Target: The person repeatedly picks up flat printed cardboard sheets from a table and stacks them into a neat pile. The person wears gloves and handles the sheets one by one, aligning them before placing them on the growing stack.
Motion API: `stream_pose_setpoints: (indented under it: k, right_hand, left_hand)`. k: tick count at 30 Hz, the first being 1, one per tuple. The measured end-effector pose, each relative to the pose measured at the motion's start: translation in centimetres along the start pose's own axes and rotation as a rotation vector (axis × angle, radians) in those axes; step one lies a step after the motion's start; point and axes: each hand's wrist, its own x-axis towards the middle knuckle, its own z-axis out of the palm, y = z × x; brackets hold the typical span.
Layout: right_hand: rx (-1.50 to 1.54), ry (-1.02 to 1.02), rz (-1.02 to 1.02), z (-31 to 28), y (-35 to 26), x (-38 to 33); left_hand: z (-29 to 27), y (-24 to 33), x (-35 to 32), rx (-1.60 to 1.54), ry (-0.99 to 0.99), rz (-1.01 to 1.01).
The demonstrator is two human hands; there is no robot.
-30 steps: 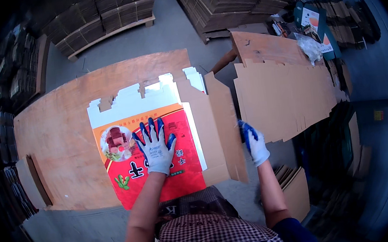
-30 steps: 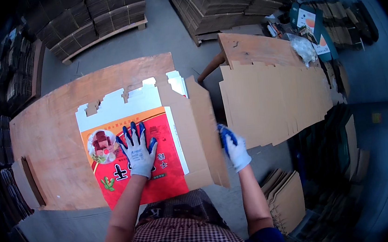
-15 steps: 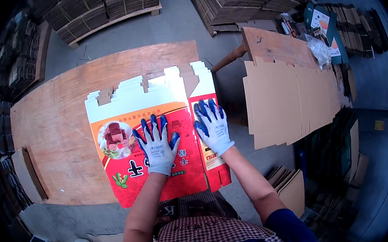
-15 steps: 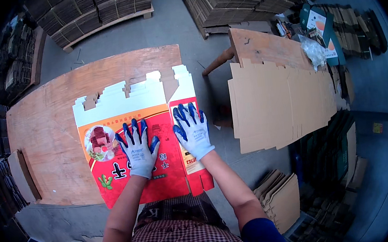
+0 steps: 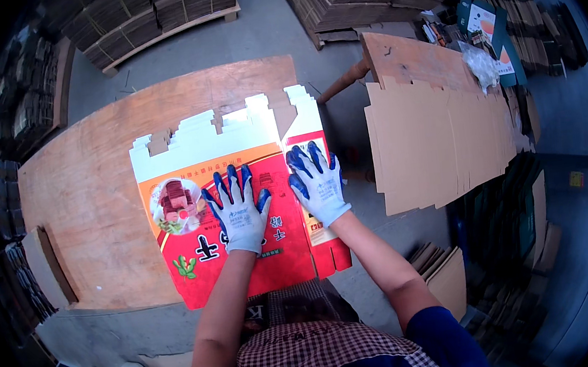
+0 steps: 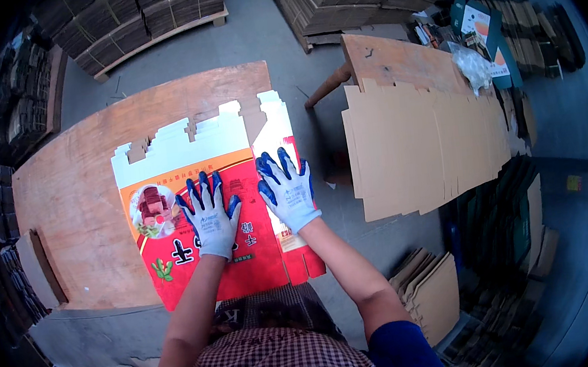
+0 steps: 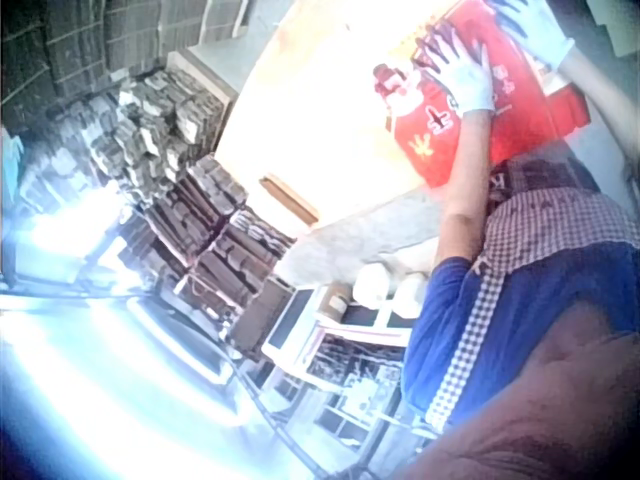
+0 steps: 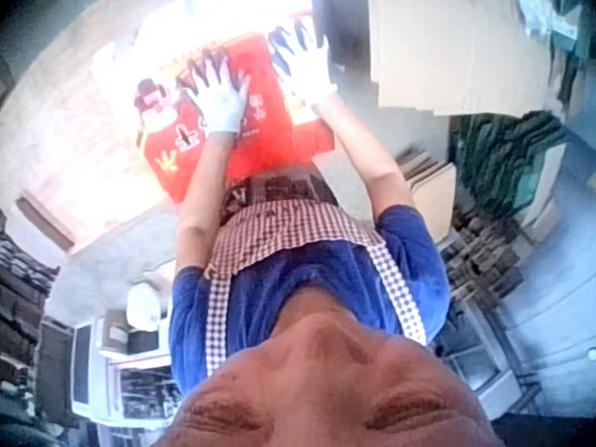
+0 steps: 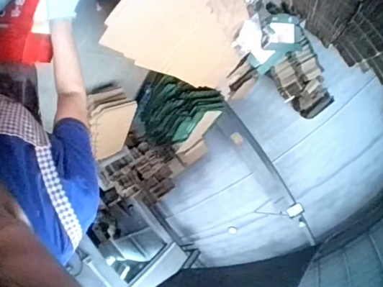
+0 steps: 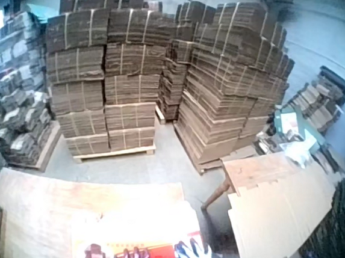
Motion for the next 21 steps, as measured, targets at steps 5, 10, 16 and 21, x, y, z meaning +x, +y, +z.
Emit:
stream_pose_setpoints:
  k: [5,10,16,21]
  right_hand:
    - [-0.072,0.001,0.079,0.7,-0.7,-0.2]
    - [-0.157,-0.041,0.138,0.9,-1.9,-0.9]
    - [-0.066,0.071,0.244,1.3,-4.9,-6.5]
    - [0.417,-0.026,0.143,-1.7,-5.4,-14.2]
  left_hand:
    - [0.7,0.0,0.7,-0.046,0.103,0.143]
    - [0.9,2.6,2.9,-0.149,0.013,0.436]
    - [1.5,3.8,3.2,-0.103,-0.011,0.398]
    - [0.9,3.8,3.3,-0.111,0.014,0.442]
